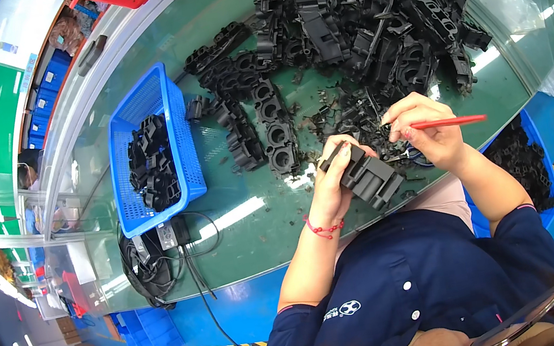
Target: Manually deburring black plastic molded parts using pliers and a deburring tool at a factory workbench.
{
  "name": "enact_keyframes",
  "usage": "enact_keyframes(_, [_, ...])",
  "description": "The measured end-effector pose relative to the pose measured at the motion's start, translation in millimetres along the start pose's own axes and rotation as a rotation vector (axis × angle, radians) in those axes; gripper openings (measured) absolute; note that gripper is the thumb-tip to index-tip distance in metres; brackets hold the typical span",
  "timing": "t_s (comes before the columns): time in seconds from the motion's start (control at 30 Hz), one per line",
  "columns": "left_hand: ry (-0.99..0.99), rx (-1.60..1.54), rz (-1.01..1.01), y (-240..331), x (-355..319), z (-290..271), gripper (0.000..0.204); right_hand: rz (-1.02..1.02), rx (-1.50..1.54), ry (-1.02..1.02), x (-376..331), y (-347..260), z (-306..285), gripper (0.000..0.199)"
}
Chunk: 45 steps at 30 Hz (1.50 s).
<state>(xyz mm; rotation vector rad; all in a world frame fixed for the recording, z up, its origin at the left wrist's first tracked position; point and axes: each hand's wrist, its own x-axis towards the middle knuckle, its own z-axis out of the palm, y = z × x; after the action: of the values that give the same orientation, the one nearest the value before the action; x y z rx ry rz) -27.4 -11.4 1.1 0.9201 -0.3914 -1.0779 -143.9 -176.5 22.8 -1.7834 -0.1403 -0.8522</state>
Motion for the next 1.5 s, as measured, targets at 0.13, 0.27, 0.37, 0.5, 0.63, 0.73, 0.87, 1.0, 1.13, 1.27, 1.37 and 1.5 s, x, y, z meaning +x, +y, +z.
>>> enact_keyframes(0.13, [0.075, 0.132, 0.176, -7, 5, -11, 0.023, 0.149, -0.038, 0.006, -11, 3, 5, 0.009])
enact_keyframes(0.27, [0.180, 0.254, 0.247, -14, 7, -15, 0.017, 0.230, -0.077, -0.061, -12, -7, 11, 0.010])
enact_keyframes(0.37, [0.217, 0.324, 0.301, -22, 9, -23, 0.017, 0.238, -0.076, 0.016, -15, -4, 12, 0.012])
enact_keyframes(0.5, [0.269, 0.317, 0.302, -23, 9, -22, 0.017, 0.262, -0.046, 0.047, -19, -1, 6, 0.015])
enact_keyframes(0.63, [0.329, 0.433, 0.317, -24, 11, -24, 0.019, 0.295, -0.028, -0.018, -18, -2, 10, 0.014])
enact_keyframes(0.73, [0.362, 0.527, 0.307, -24, 9, -19, 0.023, 0.249, -0.040, -0.057, -13, -1, 18, 0.012])
enact_keyframes(0.87, [0.398, 0.667, 0.340, -23, 6, -13, 0.028, 0.228, -0.065, -0.077, -13, 7, 23, 0.010])
enact_keyframes(1.0, [0.393, 0.675, 0.319, -21, 3, -10, 0.029, 0.252, -0.059, -0.071, -13, 9, 24, 0.009])
enact_keyframes(1.13, [0.386, 0.625, 0.305, -21, 2, -11, 0.033, 0.275, -0.014, -0.019, -12, 7, 17, 0.010])
enact_keyframes(1.27, [0.336, 0.496, 0.288, -24, 0, -19, 0.036, 0.217, 0.060, 0.160, -11, 2, 9, 0.009])
enact_keyframes(1.37, [0.181, 0.189, 0.251, -20, -2, -19, 0.041, 0.297, 0.055, 0.117, -18, 0, -6, 0.012])
enact_keyframes(1.5, [0.027, -0.031, 0.202, -16, -5, -19, 0.044, 0.318, 0.047, 0.036, -17, -3, -8, 0.015])
